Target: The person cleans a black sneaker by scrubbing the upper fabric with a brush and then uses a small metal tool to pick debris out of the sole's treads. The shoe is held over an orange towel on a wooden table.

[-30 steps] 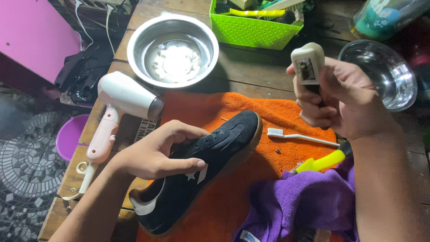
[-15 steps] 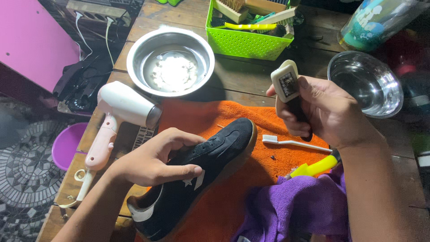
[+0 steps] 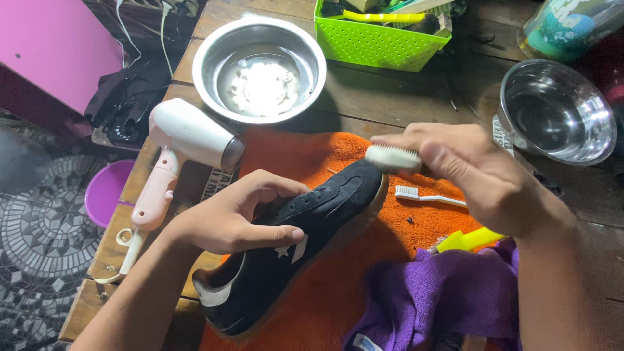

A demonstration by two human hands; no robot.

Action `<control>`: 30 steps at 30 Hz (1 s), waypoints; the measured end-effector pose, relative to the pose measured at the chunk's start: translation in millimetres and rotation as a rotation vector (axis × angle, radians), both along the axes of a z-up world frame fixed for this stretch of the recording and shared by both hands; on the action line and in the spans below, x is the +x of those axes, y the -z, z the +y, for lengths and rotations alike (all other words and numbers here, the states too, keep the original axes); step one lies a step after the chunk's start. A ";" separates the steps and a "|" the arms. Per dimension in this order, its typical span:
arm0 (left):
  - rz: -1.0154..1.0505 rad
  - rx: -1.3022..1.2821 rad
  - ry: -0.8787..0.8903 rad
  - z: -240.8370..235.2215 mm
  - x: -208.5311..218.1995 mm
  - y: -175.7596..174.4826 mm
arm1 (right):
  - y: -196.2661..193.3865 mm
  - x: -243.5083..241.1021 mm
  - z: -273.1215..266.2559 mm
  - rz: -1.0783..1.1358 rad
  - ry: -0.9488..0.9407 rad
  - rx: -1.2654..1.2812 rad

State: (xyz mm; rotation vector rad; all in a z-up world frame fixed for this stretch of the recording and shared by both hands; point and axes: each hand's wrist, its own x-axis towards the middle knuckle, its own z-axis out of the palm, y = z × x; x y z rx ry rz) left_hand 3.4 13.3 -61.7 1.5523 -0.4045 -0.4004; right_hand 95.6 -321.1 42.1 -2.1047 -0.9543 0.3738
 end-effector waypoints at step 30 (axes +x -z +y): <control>-0.077 0.095 -0.019 2.7 -5.1 8.3 | 22.5 -19.2 31.5 -0.321 -0.164 -0.011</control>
